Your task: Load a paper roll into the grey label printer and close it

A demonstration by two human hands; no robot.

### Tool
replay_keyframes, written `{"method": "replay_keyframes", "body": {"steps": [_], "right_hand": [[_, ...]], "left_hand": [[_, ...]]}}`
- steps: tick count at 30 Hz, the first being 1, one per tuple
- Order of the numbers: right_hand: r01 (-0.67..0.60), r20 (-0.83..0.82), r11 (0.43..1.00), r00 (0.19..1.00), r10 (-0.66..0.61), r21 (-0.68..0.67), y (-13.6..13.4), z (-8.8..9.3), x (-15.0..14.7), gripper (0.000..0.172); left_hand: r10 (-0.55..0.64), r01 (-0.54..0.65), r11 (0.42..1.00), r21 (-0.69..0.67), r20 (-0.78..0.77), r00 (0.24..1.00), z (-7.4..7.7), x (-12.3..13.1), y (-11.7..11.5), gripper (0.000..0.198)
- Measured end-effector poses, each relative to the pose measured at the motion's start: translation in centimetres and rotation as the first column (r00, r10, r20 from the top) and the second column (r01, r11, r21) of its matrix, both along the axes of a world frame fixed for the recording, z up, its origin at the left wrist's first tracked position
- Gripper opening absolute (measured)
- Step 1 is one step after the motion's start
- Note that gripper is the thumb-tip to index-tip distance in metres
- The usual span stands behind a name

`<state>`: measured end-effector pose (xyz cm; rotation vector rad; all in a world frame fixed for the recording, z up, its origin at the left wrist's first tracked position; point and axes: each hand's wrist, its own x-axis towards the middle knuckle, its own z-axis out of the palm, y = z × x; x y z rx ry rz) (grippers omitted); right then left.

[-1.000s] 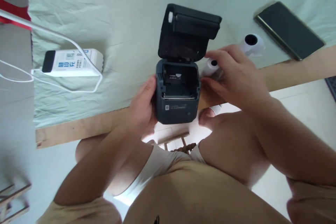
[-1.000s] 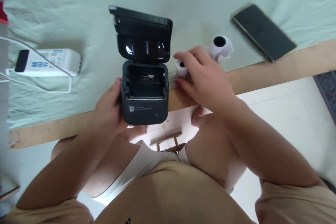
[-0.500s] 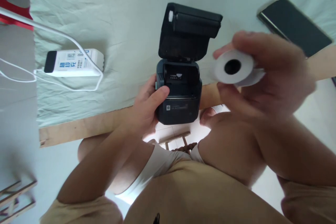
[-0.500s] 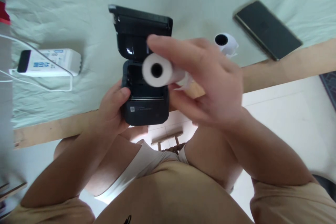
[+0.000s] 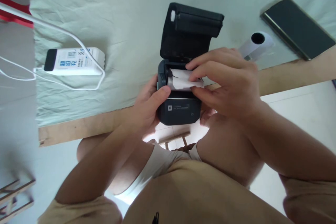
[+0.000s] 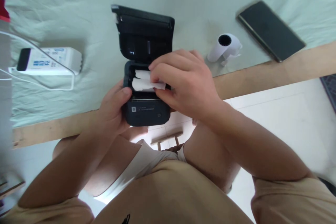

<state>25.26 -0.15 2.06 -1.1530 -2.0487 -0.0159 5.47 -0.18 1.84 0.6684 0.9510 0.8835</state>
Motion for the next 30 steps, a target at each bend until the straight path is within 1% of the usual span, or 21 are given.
{"method": "replay_keyframes", "body": {"steps": [3,5,7,9,10,11,13,14,15,17,18,19,20,21,22,23,24,27,28,30], "right_hand": [[-0.069,-0.056,0.993,0.996,0.074,0.091,-0.8,0.4,-0.3,0.012],[-0.115,-0.047,0.989,0.992,0.12,0.096,-1.5,0.5,-0.5,0.015],[-0.148,-0.001,0.987,0.989,0.148,0.071,-2.0,0.4,-0.6,0.017],[-0.174,0.04,0.984,0.984,0.172,0.035,-2.2,0.1,-0.6,0.013],[-0.19,0.049,0.982,0.981,0.19,0.009,-2.3,-0.1,-0.5,0.009],[-0.209,0.048,0.978,0.977,0.21,-0.017,-2.3,-0.2,-0.4,0.01],[-0.248,0.011,0.968,0.969,0.248,-0.045,-2.2,-0.2,-0.1,0.021],[-0.251,-0.019,0.967,0.968,0.25,-0.049,-2.1,-0.1,0.1,0.022],[-0.227,-0.057,0.973,0.973,0.225,-0.04,-2.0,-0.1,0.2,0.02],[-0.089,-0.15,0.996,0.985,0.09,0.015,-1.9,0.1,0.6,0.014],[-0.002,-0.199,1.0,0.98,0.008,0.03,-1.7,0.2,0.8,0.019],[0.074,-0.242,0.997,0.968,-0.067,0.021,-1.6,0.2,0.9,0.029],[0.122,-0.269,0.992,0.956,-0.12,-0.011,-1.5,0.1,1.0,0.04],[0.14,-0.282,0.988,0.947,-0.151,-0.061,-1.4,0.0,1.1,0.048],[0.128,-0.287,0.984,0.945,-0.159,-0.124,-1.3,-0.2,1.2,0.053],[0.107,-0.302,0.979,0.94,-0.156,-0.173,-1.2,-0.4,1.3,0.054],[0.088,-0.335,0.979,0.931,-0.147,-0.186,-1.1,-0.7,1.3,0.052],[0.042,-0.446,0.99,0.89,-0.096,-0.131,-0.8,-1.3,1.5,0.041],[0.019,-0.448,0.99,0.89,-0.081,-0.143,-0.8,-1.4,1.6,0.038],[-0.043,-0.392,0.972,0.919,-0.052,-0.23,-0.7,-1.4,1.6,0.035]], "left_hand": [[-0.008,0.008,1.0,0.012,0.016,1.0,-0.1,0.0,0.0,0.025],[-0.015,0.013,0.999,0.031,0.061,0.998,-0.2,0.0,0.0,0.023],[-0.032,0.029,0.999,0.041,0.081,0.996,-0.3,-0.2,-0.1,0.026],[-0.058,0.056,0.997,0.055,0.044,0.997,-0.2,-0.4,-0.1,0.037],[-0.067,0.066,0.996,0.063,0.011,0.998,-0.1,-0.4,-0.2,0.047],[-0.07,0.071,0.995,0.071,-0.02,0.997,-0.1,-0.5,-0.2,0.058],[-0.059,0.064,0.994,0.086,-0.064,0.996,0.1,-0.5,-0.3,0.076],[-0.051,0.058,0.994,0.087,-0.081,0.995,0.1,-0.5,-0.3,0.08],[-0.045,0.053,0.995,0.087,-0.093,0.995,0.2,-0.5,-0.4,0.082],[-0.044,0.053,0.995,0.089,-0.099,0.994,0.1,-0.5,-0.4,0.082],[-0.05,0.059,0.994,0.09,-0.097,0.994,0.1,-0.5,-0.4,0.082],[-0.059,0.067,0.994,0.092,-0.095,0.994,0.0,-0.5,-0.4,0.082],[-0.061,0.07,0.993,0.095,-0.092,0.994,0.0,-0.6,-0.4,0.082],[-0.066,0.074,0.992,0.097,-0.086,0.994,-0.1,-0.6,-0.4,0.082],[-0.069,0.077,0.992,0.097,-0.081,0.994,-0.1,-0.7,-0.4,0.082],[-0.067,0.074,0.993,0.096,-0.078,0.995,-0.1,-0.7,-0.5,0.082],[-0.061,0.068,0.993,0.097,-0.079,0.995,-0.2,-0.7,-0.5,0.082],[-0.026,0.037,0.994,0.099,-0.111,0.994,-0.2,-0.6,-0.5,0.08],[-0.013,0.025,0.995,0.097,-0.121,0.993,-0.2,-0.6,-0.5,0.08],[-0.012,0.022,0.995,0.093,-0.108,0.994,-0.2,-0.5,-0.4,0.078]]}}
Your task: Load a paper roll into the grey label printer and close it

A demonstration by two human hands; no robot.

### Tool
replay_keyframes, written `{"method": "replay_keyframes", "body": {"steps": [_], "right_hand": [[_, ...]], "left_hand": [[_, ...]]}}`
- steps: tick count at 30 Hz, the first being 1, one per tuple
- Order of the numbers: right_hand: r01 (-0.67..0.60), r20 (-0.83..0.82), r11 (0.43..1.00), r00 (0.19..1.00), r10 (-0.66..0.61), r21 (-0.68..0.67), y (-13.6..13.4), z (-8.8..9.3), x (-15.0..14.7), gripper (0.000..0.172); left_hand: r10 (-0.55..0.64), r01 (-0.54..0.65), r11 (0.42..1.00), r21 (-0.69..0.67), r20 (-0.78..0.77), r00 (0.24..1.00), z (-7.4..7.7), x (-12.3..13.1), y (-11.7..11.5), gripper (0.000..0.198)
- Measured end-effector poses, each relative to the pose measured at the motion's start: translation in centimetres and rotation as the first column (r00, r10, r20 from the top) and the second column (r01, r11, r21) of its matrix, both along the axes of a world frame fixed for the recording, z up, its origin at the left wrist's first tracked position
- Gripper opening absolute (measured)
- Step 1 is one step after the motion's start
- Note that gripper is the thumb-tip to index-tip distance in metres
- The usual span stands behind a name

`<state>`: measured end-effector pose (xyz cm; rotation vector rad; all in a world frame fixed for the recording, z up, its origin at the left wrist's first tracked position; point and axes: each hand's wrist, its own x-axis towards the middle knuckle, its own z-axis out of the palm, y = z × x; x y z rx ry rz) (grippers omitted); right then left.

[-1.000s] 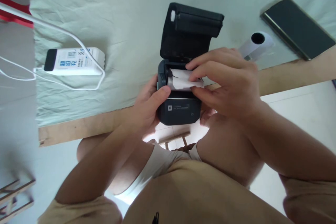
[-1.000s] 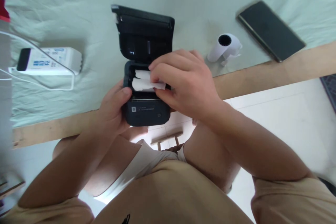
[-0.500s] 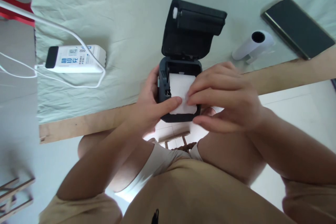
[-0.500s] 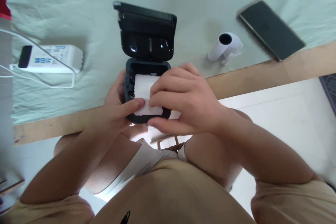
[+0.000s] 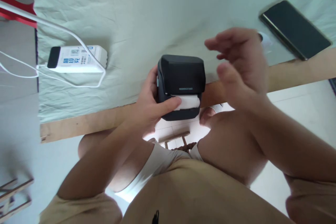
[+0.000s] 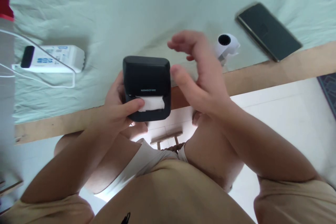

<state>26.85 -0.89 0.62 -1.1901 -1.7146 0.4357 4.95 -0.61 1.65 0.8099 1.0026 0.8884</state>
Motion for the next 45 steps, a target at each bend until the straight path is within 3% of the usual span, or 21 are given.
{"method": "replay_keyframes", "body": {"steps": [4,8,14,23,29,34,39,45], "right_hand": [[-0.142,0.136,0.981,0.978,0.159,-0.13,0.2,0.2,-0.2,0.04],[-0.207,0.119,0.952,0.964,0.238,-0.224,0.6,-0.4,-0.4,0.046],[-0.203,0.071,0.946,0.971,0.227,-0.252,0.7,-1.5,-0.8,0.05],[-0.188,0.031,0.916,0.977,0.212,-0.353,0.4,-0.7,-1.0,0.06],[-0.187,0.112,0.948,0.969,0.222,-0.259,0.5,-0.9,-0.7,0.053],[-0.258,0.067,0.94,0.958,0.279,-0.222,0.6,-1.0,-0.5,0.054],[-0.28,0.043,0.948,0.956,0.289,-0.153,1.1,-1.2,-0.4,0.052],[-0.287,0.034,0.948,0.955,0.294,-0.133,1.4,-1.3,-0.5,0.053]], "left_hand": [[-0.007,0.01,1.0,-0.023,0.107,0.994,0.2,0.2,0.2,0.063],[0.027,-0.02,0.998,-0.062,0.113,0.993,0.6,0.4,0.2,0.052],[0.043,-0.035,0.997,-0.072,0.109,0.993,0.5,0.4,0.1,0.05],[-0.003,0.0,1.0,0.028,0.108,0.994,-0.5,0.4,0.5,0.05],[-0.028,0.013,0.992,0.122,0.116,0.993,-1.6,0.4,0.6,0.045],[-0.036,0.007,0.988,0.154,0.186,0.982,-2.0,0.5,0.7,0.037],[-0.068,0.039,0.989,0.139,0.208,0.976,-1.3,0.7,0.6,0.034],[0.016,-0.034,0.992,0.123,0.142,0.99,-0.6,1.8,0.2,0.029]]}}
